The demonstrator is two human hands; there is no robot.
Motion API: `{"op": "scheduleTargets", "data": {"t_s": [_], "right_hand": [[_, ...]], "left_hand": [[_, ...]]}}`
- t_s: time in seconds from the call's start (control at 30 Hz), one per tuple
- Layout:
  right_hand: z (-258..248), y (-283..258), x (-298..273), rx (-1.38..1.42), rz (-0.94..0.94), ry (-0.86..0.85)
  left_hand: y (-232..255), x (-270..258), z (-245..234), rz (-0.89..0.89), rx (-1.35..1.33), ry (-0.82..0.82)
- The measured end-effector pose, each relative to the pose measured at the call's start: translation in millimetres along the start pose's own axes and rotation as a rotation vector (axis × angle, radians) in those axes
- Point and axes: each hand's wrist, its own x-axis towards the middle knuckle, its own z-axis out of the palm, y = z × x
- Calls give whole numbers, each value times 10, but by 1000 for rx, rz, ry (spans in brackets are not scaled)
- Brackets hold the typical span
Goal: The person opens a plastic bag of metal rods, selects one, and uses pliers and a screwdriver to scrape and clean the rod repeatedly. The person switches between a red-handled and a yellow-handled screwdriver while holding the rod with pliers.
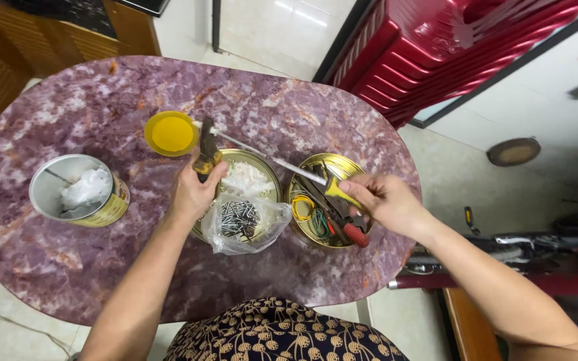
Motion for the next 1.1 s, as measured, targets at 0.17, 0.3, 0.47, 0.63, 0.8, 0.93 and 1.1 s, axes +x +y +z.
{"op": "scheduleTargets", "data": {"t_s": [0.17,0.3,0.47,0.63,0.8,0.93,1.1], "right_hand": [[-26,84,174,-1649,-1077,665],[2,185,245,-1735,-1102,675],[103,-257,176,-234,-296,134],[199,-424,2,393,-116,50],[427,-327,-57,600,83,218],[451,-319,-33,427,213,98],[399,-432,-51,-276,-129,264]], "left_hand": [[159,89,126,-396,-39,-431],[197,118,52,-521,-253,-519],[-242,195,113,-230,-153,-327],[-257,229,19,-86,-202,-143],[-233,212,-19,62,-226,61],[-346,198,2,119,-237,57],[-261,156,-117,5,-192,-104]]}}
